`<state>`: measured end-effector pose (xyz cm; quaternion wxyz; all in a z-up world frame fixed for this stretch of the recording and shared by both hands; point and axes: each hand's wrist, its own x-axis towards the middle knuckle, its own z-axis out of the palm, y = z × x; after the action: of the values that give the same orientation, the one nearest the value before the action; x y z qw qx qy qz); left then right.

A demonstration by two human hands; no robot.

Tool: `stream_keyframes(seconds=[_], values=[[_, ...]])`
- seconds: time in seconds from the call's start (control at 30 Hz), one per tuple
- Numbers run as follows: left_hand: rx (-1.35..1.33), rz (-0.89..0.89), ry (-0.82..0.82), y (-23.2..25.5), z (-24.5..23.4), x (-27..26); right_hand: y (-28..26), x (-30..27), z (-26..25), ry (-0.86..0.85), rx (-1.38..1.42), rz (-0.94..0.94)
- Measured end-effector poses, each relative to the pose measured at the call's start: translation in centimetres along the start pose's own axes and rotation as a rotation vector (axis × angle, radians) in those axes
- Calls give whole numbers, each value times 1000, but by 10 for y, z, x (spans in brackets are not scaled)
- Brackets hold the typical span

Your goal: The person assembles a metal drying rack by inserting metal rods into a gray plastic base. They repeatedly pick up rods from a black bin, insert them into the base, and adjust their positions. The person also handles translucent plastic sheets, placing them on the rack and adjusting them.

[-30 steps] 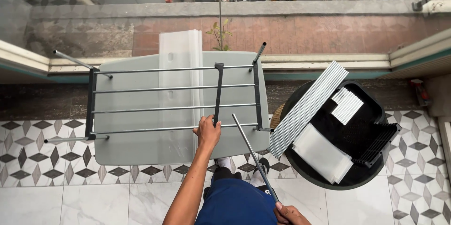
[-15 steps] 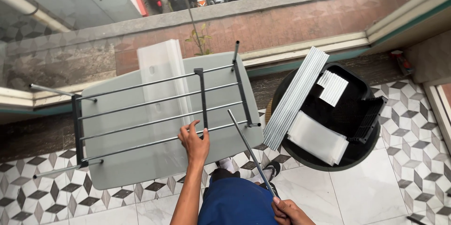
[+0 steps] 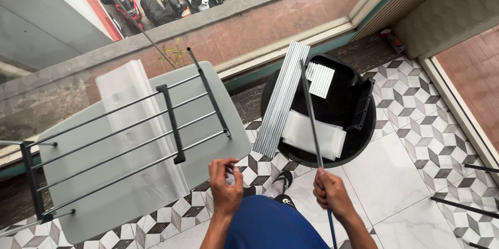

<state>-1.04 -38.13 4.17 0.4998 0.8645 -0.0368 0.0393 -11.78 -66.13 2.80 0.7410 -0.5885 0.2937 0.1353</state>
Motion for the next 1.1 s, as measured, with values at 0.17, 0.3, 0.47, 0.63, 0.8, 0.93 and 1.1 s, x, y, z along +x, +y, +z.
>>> stream_keyframes(seconds=[0.17,0.3,0.47,0.63,0.8,0.93,1.1], values=[[-177,67,-258,57,65,-21,-56,6,-43,71,-97,-370],[-299,148,-472,101,111,-30,-94,9,-59,15,15,-582],[-401,195,-602,137,148,-31,-128,9,-63,-115,203,-803],[-429,204,-577,144,168,-22,-153,17,-65,-183,338,-887],[-418,158,-527,137,175,4,-169,43,-71,-108,165,-820],[-312,24,-534,118,181,50,-164,81,-90,50,-22,-636],[-287,-59,-440,78,199,126,-129,122,-123,134,-56,-395]])
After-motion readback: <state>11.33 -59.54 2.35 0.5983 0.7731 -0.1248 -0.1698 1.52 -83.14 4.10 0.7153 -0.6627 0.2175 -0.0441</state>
